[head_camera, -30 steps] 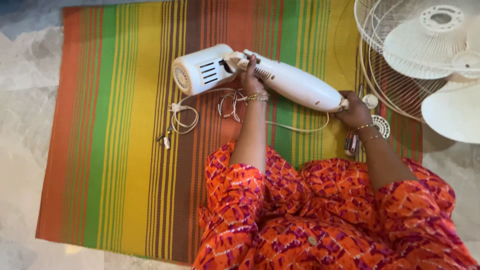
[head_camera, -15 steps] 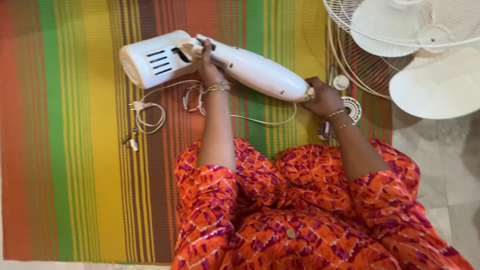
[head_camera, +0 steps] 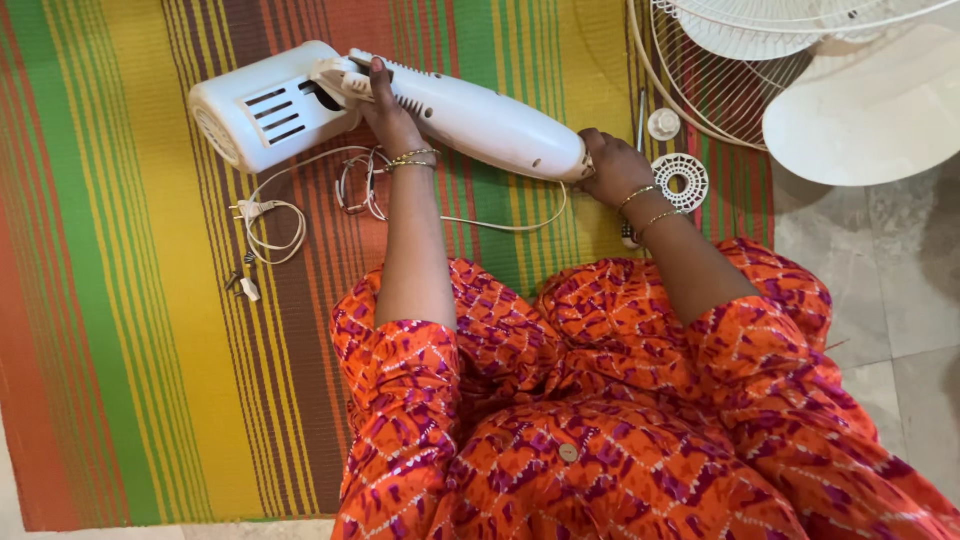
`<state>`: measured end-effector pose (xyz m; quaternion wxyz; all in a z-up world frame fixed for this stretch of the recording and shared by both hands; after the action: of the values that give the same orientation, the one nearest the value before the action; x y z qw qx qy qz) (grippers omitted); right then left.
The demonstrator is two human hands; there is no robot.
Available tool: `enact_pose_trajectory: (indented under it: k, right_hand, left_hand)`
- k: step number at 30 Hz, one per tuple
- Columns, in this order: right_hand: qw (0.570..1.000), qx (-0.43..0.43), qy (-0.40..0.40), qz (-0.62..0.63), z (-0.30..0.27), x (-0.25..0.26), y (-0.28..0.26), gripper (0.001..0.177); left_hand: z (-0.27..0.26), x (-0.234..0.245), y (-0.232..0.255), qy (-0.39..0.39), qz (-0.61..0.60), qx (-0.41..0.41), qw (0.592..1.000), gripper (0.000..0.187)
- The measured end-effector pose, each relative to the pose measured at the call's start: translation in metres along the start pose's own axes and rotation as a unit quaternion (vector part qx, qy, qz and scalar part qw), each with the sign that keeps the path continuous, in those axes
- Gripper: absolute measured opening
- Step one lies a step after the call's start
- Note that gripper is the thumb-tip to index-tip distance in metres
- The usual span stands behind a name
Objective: The person sits on a mat and uses a screwdriver to tighten screws on the internal housing of a white handheld appliance. They then attach the outer casing to the main body, aligning and pressing the parts together to complete the assembly.
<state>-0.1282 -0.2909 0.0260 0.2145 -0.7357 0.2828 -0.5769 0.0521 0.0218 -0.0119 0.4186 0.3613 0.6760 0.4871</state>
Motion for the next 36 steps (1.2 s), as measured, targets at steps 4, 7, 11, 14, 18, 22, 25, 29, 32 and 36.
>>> enact_pose_trajectory:
  k: [4, 7, 11, 14, 18, 22, 25, 29, 32, 36]
  right_hand:
    - [1.0, 0.005, 0.01, -0.017, 0.001, 0.0, -0.004, 0.07]
    - [1.0, -0.018, 0.009, -0.02, 0.0, -0.002, -0.002, 0.067]
    - [0.998, -0.047, -0.01, -0.04, 0.0, -0.005, -0.001, 0.072]
    - [0.996, -0.061, -0.003, -0.07, -0.001, -0.006, -0.003, 0.069]
    - [0.993, -0.066, 0.01, -0.096, -0.002, -0.006, -0.007, 0.069]
    - [0.993, -0.076, 0.005, -0.093, 0.0, -0.006, -0.005, 0.07]
    - [0.993, -0.075, 0.006, -0.088, 0.0, -0.007, -0.006, 0.072]
    - [0.994, -0.075, 0.007, -0.082, 0.001, -0.008, -0.005, 0.075]
    - [0.994, -0.073, 0.012, -0.076, 0.001, -0.009, -0.001, 0.075]
    - [0.995, -0.068, -0.002, -0.069, 0.005, -0.016, 0.012, 0.079]
  left_hand:
    - [0.005, 0.003, -0.002, -0.001, 0.01, -0.005, 1.0, 0.103]
    - [0.006, 0.002, -0.006, -0.021, -0.058, -0.012, 0.998, 0.102]
    - [0.007, 0.004, -0.012, -0.018, -0.065, -0.011, 0.998, 0.1]
    - [0.008, 0.006, -0.01, -0.017, -0.072, -0.017, 0.997, 0.103]
    - [-0.004, 0.004, -0.017, 0.01, -0.034, 0.005, 0.999, 0.106]
    - [-0.048, -0.016, -0.044, 0.068, 0.21, 0.008, 0.975, 0.098]
    - [-0.088, -0.038, -0.06, 0.057, 0.054, -0.058, 0.995, 0.113]
    - [-0.133, -0.056, -0.079, 0.0, 0.044, 0.002, 0.999, 0.096]
    - [-0.148, -0.061, -0.074, -0.009, 0.014, 0.022, 1.0, 0.09]
    - [-0.155, -0.058, -0.061, 0.027, 0.0, 0.035, 0.999, 0.096]
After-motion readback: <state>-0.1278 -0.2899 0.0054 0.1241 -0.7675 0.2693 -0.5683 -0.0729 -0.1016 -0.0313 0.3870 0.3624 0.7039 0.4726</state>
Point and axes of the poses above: each hand's wrist, its own z-axis towards the middle knuckle, its own x-axis out of the back of the hand, y = z × x, the point moved 7 cm from there along z, towards the middle knuckle, and after that the axes turned 15 degrees about z, right-handed, at the moved point
